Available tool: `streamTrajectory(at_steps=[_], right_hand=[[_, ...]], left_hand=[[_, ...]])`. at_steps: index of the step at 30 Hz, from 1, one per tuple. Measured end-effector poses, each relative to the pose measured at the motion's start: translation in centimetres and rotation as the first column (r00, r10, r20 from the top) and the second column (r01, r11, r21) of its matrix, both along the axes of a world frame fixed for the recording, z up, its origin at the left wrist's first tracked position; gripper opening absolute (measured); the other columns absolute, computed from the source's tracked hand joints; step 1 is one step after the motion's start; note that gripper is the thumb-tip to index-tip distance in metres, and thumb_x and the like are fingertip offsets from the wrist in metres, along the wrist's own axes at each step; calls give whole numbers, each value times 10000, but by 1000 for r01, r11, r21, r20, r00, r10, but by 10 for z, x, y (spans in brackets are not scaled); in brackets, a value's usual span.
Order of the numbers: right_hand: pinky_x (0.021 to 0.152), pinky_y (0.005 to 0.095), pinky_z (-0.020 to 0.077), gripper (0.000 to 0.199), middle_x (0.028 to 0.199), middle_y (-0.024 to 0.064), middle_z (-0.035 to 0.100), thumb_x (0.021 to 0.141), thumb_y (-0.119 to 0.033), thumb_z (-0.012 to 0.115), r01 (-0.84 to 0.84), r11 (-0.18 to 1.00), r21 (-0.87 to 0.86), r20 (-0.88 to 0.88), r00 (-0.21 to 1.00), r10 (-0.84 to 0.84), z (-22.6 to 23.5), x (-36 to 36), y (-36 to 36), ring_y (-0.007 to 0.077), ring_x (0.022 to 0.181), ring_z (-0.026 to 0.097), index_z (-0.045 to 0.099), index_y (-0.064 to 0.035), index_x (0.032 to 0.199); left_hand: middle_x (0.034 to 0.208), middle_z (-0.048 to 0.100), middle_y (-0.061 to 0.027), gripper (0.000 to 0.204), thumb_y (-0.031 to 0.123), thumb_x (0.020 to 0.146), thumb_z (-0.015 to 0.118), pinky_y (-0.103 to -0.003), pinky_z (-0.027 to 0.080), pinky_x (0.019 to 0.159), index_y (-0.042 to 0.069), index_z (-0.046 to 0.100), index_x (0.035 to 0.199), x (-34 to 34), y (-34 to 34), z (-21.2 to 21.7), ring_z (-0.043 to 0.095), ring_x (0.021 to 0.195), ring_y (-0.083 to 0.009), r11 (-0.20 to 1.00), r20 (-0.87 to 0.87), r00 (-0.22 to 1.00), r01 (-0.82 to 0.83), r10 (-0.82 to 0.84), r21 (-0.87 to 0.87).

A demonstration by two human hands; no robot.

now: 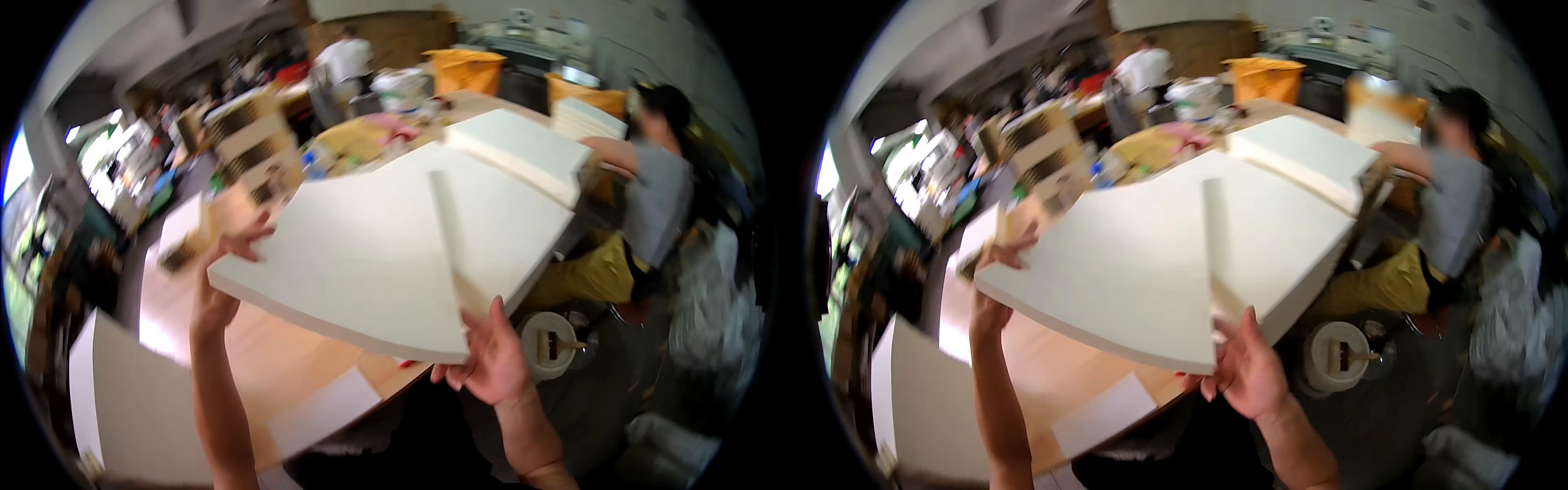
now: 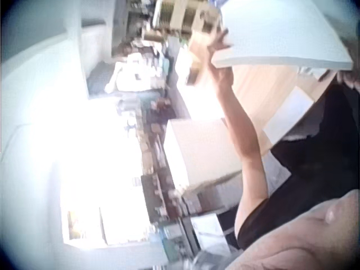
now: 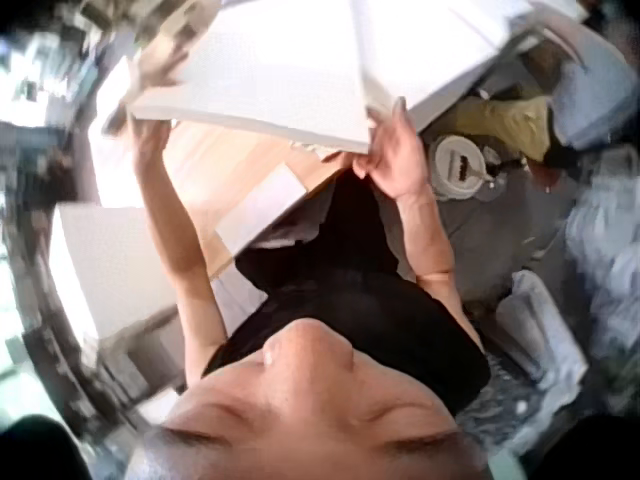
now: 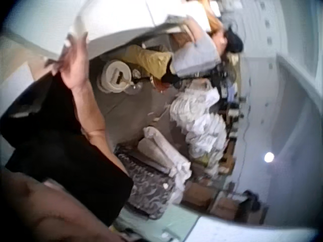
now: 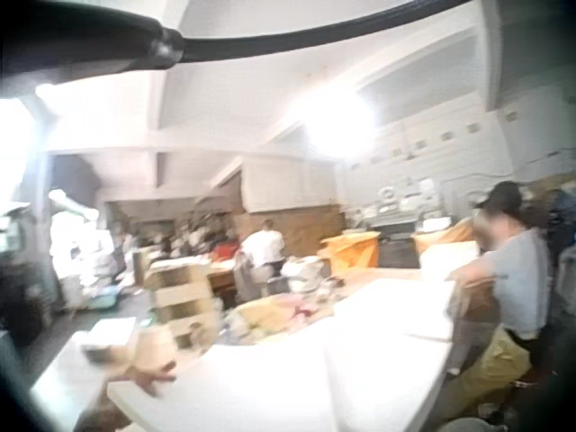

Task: The person applies glue with a brush to the edges of paper stacks, moves the stacks between positions on the table, and uses a block to press against the paper edges.

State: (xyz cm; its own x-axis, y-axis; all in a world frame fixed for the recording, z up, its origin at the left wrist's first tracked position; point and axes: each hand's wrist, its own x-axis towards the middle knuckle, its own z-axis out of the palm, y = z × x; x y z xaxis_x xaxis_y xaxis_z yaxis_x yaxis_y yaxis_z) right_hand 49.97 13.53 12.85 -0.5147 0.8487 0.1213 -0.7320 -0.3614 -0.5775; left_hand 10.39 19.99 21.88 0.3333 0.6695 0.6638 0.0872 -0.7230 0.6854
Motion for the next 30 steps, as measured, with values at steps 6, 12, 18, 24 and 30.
streamTrajectory(at_steps=[6,12,18,24,30], right_hand=[[1080,363,494,662,1432,182,621,974,-187,534,58,975,214,369,920,-135,-4,-67,11,248,1300,616,419,107,1556],[1070,349,510,600,1342,147,676,1003,-159,555,-302,948,104,526,826,205,-96,-133,76,207,1216,658,449,62,1550],[1097,348,481,482,1375,124,673,1048,-144,584,-492,867,83,715,636,292,-139,-159,96,193,1257,629,531,68,1478],[556,178,408,503,888,-73,689,1065,-298,703,-419,896,143,846,521,109,-149,-161,85,-7,681,530,596,29,1431],[535,172,395,497,837,-90,673,1073,-299,693,-424,888,178,858,509,71,-148,-169,78,-17,669,520,603,17,1446]], left_hand=[[1720,323,-211,959,690,893,741,-513,330,1246,47,488,1557,-27,-95,-49,330,1574,-411,863,320,802,-470,505,-186],[1205,763,-107,453,359,1115,584,-328,591,911,-34,667,1325,-103,-177,-175,748,1013,-189,526,330,724,-54,606,-849],[1090,779,-130,337,284,1051,673,-359,613,850,-5,713,1220,-104,-203,-226,758,960,-210,194,97,655,-78,750,-978],[1115,777,-130,291,210,1055,668,-375,623,876,-19,726,1225,-106,-202,-221,761,997,-225,104,-94,654,-257,751,-961],[1108,780,-117,311,242,1048,688,-359,626,883,-11,725,1223,-110,-209,-221,764,988,-210,99,-90,639,-253,764,-962]])
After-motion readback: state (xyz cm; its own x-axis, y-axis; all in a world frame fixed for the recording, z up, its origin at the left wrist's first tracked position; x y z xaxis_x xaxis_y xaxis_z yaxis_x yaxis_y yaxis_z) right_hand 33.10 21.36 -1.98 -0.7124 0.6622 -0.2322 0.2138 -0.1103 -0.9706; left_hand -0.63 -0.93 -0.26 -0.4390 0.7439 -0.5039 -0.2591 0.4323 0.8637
